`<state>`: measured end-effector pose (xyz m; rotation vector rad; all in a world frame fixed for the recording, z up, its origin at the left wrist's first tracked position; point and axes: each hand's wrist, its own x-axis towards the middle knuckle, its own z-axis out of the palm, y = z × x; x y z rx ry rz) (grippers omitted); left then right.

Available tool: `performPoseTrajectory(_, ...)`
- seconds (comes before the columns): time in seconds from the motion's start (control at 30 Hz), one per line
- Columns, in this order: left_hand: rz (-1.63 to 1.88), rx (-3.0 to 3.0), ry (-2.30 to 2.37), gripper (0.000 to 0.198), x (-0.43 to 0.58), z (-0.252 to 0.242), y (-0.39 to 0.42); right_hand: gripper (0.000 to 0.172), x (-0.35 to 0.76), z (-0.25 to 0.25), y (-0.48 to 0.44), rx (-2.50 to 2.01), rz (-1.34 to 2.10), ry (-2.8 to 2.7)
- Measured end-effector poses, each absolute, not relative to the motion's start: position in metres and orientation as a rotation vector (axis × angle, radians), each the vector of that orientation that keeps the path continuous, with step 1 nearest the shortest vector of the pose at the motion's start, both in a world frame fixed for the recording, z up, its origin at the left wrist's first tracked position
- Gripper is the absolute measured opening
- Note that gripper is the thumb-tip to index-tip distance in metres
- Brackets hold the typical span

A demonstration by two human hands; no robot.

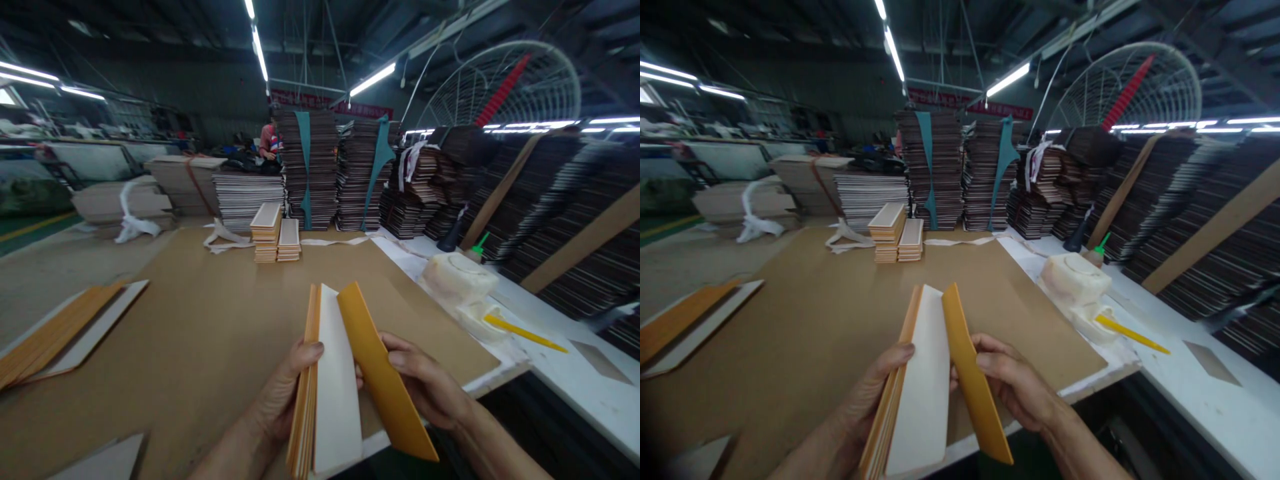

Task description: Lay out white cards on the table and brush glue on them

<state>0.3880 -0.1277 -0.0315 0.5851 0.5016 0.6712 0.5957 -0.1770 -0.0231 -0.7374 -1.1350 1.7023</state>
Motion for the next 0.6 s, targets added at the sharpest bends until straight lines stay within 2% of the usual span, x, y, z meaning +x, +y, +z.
performPoseTrajectory(0.13, 0.62, 0.587, 0.471, 0.05, 0.387, -0.033, -0.127, 0.036, 0.602, -0.032, -0.178, -0.665, 1.788, -1.059)
performPoseTrajectory(0.37, 0.529, 0.526, 0.432, 0.049, 0.386, -0.028, -0.127, 0.04, 0.605, -0.039, -0.178, -0.691, 1.773, -1.004)
performPoseTrajectory(0.6, 0.704, 0.613, 0.582, 0.064, 0.388, -0.035, -0.129, 0.039, 0.589, -0.038, -0.173, -0.861, 1.63, -1.174)
